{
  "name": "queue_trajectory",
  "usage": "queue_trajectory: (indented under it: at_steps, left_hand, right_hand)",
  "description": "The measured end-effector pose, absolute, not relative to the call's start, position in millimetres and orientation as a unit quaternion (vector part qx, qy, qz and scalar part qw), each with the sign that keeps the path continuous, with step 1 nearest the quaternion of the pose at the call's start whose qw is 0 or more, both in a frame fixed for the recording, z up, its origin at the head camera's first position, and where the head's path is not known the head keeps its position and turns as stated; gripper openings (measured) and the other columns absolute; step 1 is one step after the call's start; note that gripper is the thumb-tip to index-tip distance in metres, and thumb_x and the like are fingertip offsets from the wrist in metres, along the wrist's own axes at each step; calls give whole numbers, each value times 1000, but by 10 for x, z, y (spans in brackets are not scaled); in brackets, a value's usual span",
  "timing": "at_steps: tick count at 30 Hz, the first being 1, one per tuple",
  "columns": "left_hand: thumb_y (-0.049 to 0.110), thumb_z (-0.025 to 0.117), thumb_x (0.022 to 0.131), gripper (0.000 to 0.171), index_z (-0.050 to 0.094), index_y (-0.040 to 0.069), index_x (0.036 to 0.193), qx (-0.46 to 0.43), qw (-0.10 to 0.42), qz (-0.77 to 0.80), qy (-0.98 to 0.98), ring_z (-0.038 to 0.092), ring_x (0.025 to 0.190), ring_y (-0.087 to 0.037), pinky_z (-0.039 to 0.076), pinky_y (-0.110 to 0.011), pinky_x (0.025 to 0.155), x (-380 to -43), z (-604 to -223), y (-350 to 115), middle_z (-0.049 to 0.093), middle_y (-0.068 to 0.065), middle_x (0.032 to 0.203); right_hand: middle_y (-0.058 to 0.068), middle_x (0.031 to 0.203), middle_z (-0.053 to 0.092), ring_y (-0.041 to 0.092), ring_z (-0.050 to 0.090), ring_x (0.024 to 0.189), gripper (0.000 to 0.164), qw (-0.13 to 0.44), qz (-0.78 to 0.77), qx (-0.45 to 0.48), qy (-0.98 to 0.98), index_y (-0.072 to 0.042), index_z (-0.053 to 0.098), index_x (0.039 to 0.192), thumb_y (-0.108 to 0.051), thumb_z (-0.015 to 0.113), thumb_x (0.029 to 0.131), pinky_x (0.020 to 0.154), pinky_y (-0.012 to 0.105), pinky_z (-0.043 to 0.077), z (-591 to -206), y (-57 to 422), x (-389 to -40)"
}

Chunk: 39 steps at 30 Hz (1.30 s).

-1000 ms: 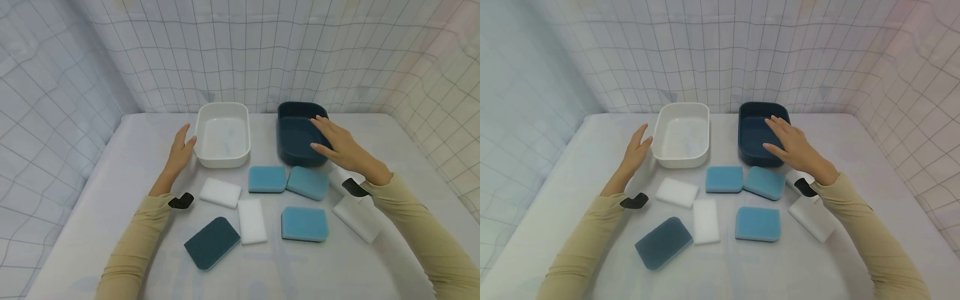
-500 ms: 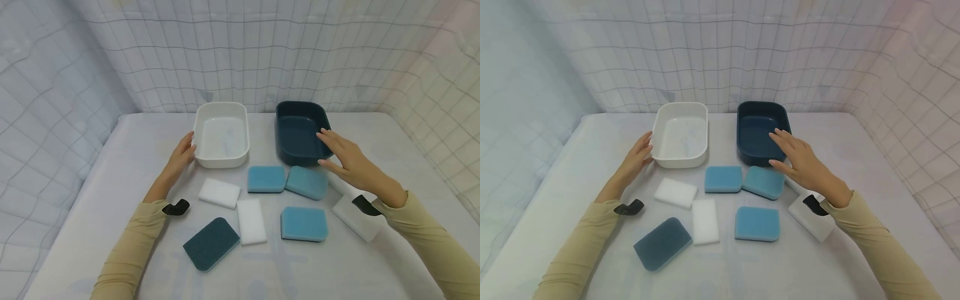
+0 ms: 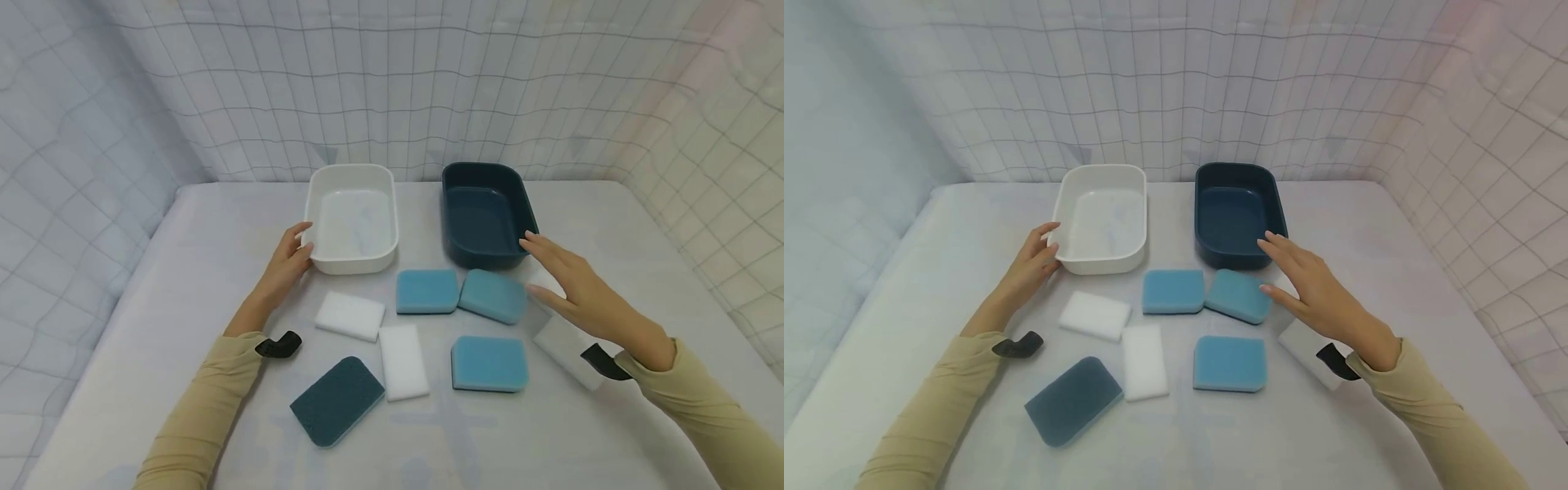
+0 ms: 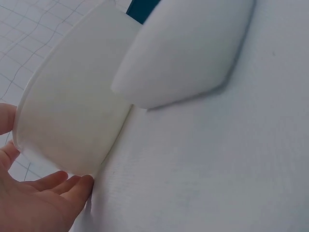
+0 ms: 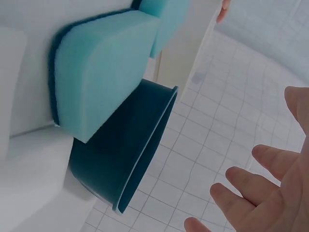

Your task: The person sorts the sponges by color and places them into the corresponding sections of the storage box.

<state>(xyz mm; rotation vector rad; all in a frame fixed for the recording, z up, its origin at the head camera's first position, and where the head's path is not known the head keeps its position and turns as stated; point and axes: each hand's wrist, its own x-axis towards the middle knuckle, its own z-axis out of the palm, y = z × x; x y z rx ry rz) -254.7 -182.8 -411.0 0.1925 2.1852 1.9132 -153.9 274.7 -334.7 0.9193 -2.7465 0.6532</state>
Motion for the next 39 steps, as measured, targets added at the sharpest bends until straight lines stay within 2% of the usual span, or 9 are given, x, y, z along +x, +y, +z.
queue_trajectory:
  at_steps: [4,6,10,15,20,25,30,34,39]
  left_hand:
    - [30,36,101,53,13,25,149,61,110,654,746,15,146,-27,18,-46,119,-2521,-4151,-1855,-1,-15,158]
    - [30,35,102,52,14,25,149,63,104,657,744,17,145,-28,19,-46,119,-2517,-4161,-1862,2,-16,158]
    - [29,35,102,51,15,25,149,77,95,665,737,22,144,-28,19,-46,119,-2525,-4131,-1850,9,-16,156]
    - [28,34,102,51,13,24,149,75,95,671,732,20,145,-28,18,-45,119,-2538,-4097,-1825,8,-16,157]
    - [27,31,103,50,11,26,149,67,99,669,734,18,145,-28,15,-44,120,-2557,-4092,-1803,7,-16,157]
    - [25,29,103,50,10,25,149,69,98,671,732,19,145,-29,14,-44,121,-2575,-4093,-1779,8,-19,156]
    - [24,28,103,51,9,24,150,66,100,678,725,19,144,-31,14,-45,120,-2560,-4109,-1778,9,-22,155]
    - [25,28,103,51,7,25,150,57,108,676,727,17,144,-30,13,-45,120,-2524,-4135,-1810,8,-21,155]
    - [28,29,103,52,7,25,149,69,110,665,736,15,145,-29,12,-45,121,-2554,-4165,-1802,7,-21,155]
  right_hand:
    - [12,154,27,29,29,142,71,80,201,311,-925,-12,25,149,-11,62,88,117,33,24,-3436,2745,-1470]
    - [12,154,28,27,29,141,71,79,193,313,-927,-13,25,149,-12,62,89,116,29,25,-3480,2738,-1426]
    - [10,155,25,27,27,142,71,52,190,300,-933,-16,23,150,-16,61,90,111,45,29,-3544,2713,-1323]
    - [9,156,23,27,28,141,73,33,186,307,-933,-15,22,150,-21,63,89,114,26,22,-3625,2664,-1228]
    - [8,157,21,26,27,142,77,22,190,317,-929,-18,23,150,-26,66,87,114,27,24,-3685,2597,-1151]
    - [6,154,28,23,33,138,78,38,171,345,-922,-20,30,147,-35,70,82,113,14,20,-3779,2543,-1105]
    - [7,146,39,21,44,129,81,51,146,390,-908,-18,34,145,-44,71,79,97,32,45,-3878,2480,-1101]
    - [6,142,43,20,46,127,84,32,139,402,-904,-20,31,146,-51,69,78,93,39,48,-3947,2426,-1084]
    - [3,139,46,19,48,124,85,20,129,406,-904,-22,34,145,-51,72,75,92,38,50,-3994,2401,-1039]
